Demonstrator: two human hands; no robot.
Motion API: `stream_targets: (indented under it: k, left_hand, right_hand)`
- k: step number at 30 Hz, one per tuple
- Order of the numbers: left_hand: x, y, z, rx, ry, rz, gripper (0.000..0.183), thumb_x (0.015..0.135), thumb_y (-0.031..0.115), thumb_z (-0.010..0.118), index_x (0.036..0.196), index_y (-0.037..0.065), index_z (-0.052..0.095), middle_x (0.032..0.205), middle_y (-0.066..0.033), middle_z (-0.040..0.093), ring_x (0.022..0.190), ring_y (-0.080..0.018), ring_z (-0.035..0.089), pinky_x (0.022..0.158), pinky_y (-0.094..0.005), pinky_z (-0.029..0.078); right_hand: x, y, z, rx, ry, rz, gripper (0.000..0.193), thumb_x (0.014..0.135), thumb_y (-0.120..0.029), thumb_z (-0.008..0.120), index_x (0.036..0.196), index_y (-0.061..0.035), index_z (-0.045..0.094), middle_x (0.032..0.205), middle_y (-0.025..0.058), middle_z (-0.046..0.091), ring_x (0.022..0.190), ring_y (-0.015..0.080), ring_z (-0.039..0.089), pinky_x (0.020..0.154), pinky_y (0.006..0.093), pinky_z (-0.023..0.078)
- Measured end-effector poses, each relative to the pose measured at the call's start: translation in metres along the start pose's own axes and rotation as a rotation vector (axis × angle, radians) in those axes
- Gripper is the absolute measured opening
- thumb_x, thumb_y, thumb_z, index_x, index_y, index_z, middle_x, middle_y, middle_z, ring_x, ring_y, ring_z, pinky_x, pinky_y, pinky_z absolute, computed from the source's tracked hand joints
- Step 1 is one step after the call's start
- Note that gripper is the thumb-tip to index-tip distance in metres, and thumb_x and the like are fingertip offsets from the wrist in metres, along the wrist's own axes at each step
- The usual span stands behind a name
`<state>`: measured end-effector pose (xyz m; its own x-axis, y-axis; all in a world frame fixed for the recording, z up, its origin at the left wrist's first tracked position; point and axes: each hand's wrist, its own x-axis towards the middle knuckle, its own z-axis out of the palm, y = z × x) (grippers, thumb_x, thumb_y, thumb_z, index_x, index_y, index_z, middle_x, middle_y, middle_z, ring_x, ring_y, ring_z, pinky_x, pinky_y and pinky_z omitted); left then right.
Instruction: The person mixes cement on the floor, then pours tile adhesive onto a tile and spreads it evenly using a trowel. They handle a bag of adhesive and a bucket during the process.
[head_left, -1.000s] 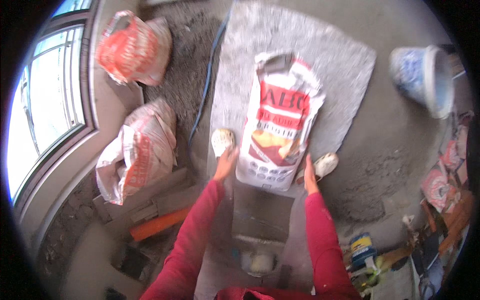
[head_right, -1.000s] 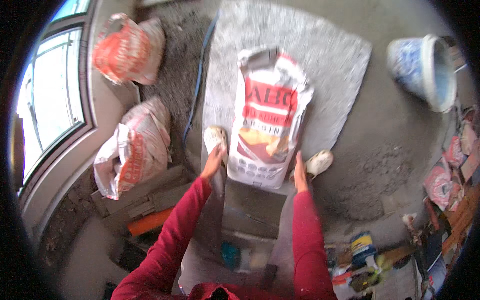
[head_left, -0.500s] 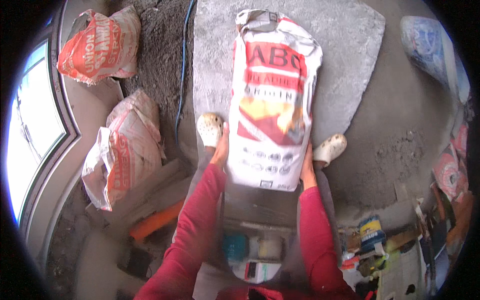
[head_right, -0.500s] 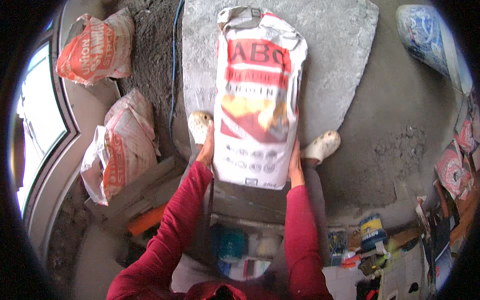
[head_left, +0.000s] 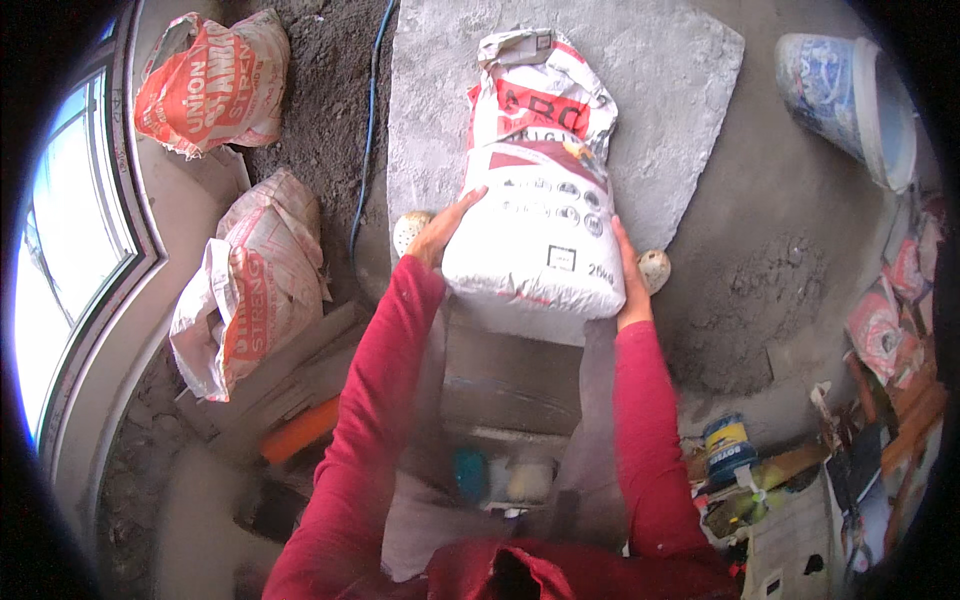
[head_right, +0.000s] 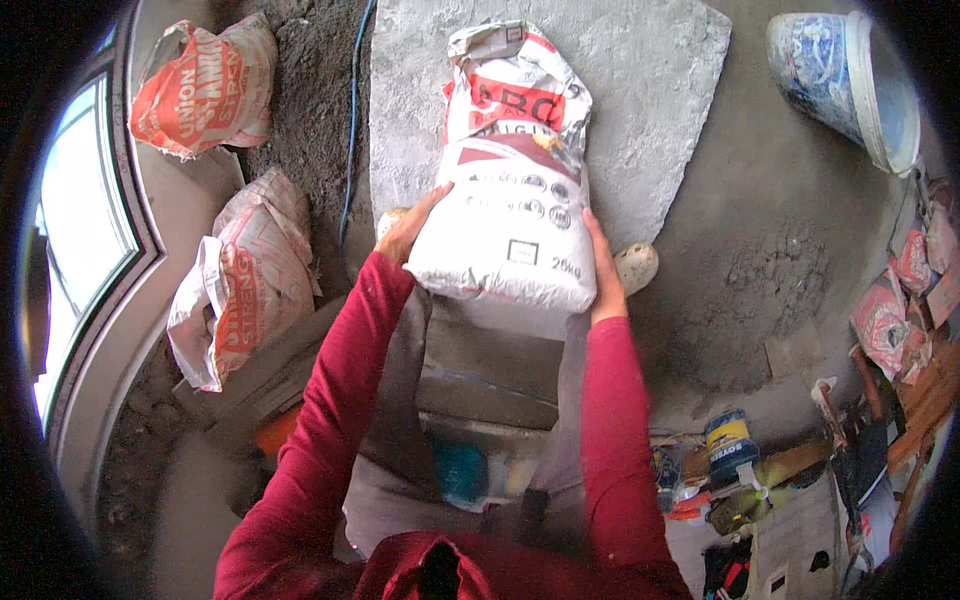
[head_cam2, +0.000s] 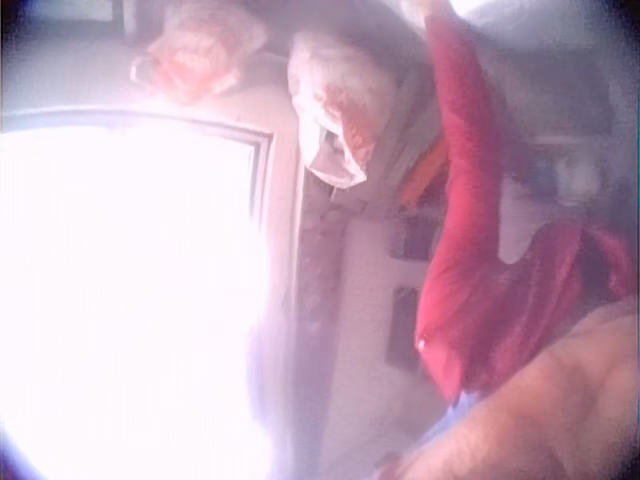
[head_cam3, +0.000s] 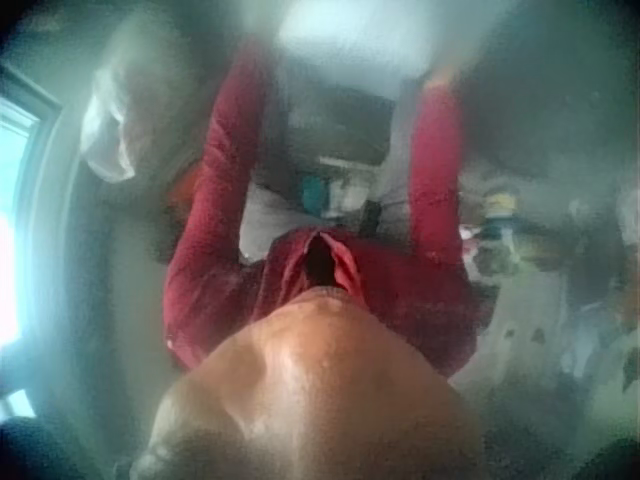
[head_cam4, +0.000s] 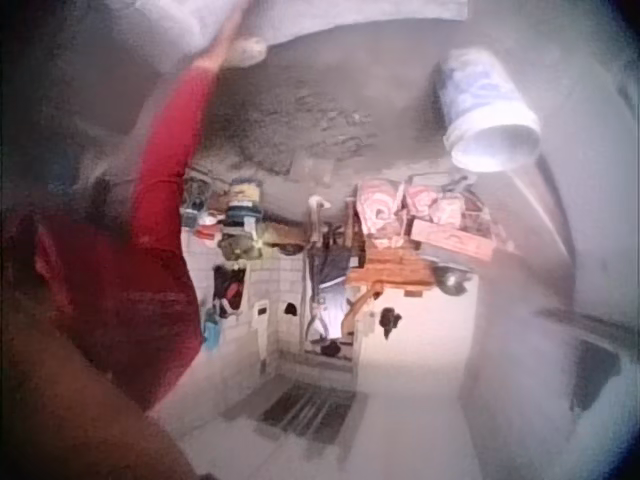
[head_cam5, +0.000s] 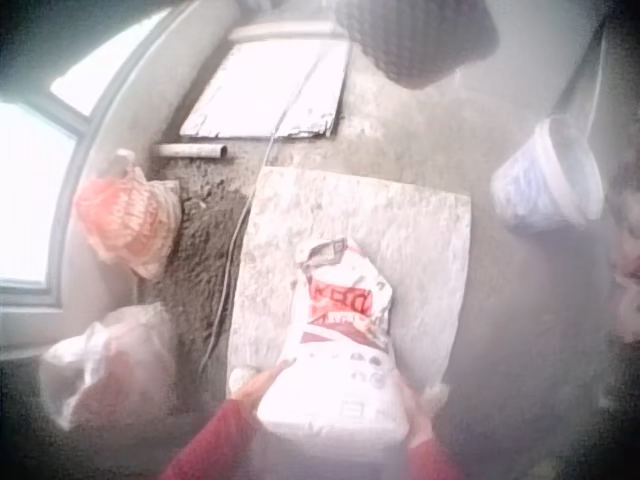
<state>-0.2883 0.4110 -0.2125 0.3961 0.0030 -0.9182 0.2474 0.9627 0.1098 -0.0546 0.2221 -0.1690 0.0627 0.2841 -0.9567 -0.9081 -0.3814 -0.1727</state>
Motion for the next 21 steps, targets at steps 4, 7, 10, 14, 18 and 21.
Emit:
stream_targets:
  k: [4,7,10,14,18,21]
  left_hand:
    - [-0.001,-0.019,-0.011,-0.075,0.016,-0.013,0.073,0.096,0.053,0.059,0.142,-0.002,0.046,0.136,-0.0173,0.058,0.115,-0.0239,0.062,0.095,-0.0326,0.053]
    - [-0.003,-0.038,-0.019,-0.122,0.039,-0.001,0.071,0.098,0.050,0.058,0.145,-0.001,0.044,0.139,-0.0167,0.056,0.117,-0.0245,0.061,0.096,-0.0346,0.052]
    - [-0.006,-0.053,-0.021,-0.165,0.026,-0.003,0.070,0.099,0.048,0.057,0.147,0.000,0.041,0.141,-0.0161,0.055,0.118,-0.0250,0.060,0.095,-0.0349,0.053]
    - [-0.018,-0.059,-0.018,-0.107,0.070,0.067,0.072,0.096,0.047,0.061,0.144,-0.003,0.043,0.137,-0.0181,0.057,0.116,-0.0277,0.061,0.094,-0.0358,0.053]
    - [-0.048,-0.061,-0.020,0.003,0.064,0.086,0.075,0.092,0.049,0.065,0.139,-0.006,0.047,0.129,-0.0201,0.061,0.110,-0.0294,0.064,0.093,-0.0381,0.054]
    - [-0.071,-0.067,-0.021,0.138,0.054,0.209,0.075,0.092,0.052,0.063,0.137,-0.006,0.048,0.126,-0.0201,0.062,0.109,-0.0294,0.064,0.092,-0.0396,0.054]
  right_hand:
    - [0.022,0.019,-0.018,-0.008,0.012,0.076,0.082,0.086,-0.062,0.065,0.142,-0.0034,0.049,0.127,0.0130,0.063,0.103,0.0234,0.065,0.086,0.0325,0.054]
    - [0.047,0.040,-0.041,-0.008,-0.019,0.101,0.084,0.085,-0.063,0.065,0.142,-0.0032,0.048,0.127,0.0133,0.063,0.104,0.0247,0.065,0.087,0.0338,0.053]
    - [0.053,0.060,-0.054,0.052,-0.066,0.179,0.087,0.084,-0.064,0.064,0.143,-0.0030,0.048,0.128,0.0137,0.063,0.106,0.0261,0.064,0.090,0.0361,0.051]
    - [0.028,0.071,-0.049,-0.081,0.000,-0.022,0.084,0.082,-0.059,0.066,0.143,-0.0035,0.048,0.133,0.0128,0.060,0.111,0.0271,0.062,0.093,0.0375,0.049]
    - [-0.018,0.066,-0.040,0.002,0.035,0.072,0.080,0.082,-0.057,0.065,0.142,-0.0063,0.049,0.132,0.0103,0.059,0.111,0.0244,0.061,0.092,0.0361,0.050]
    - [-0.052,0.062,-0.036,0.027,-0.073,-0.054,0.076,0.082,-0.052,0.065,0.140,-0.0062,0.050,0.126,0.0092,0.061,0.111,0.0226,0.061,0.091,0.0349,0.050]
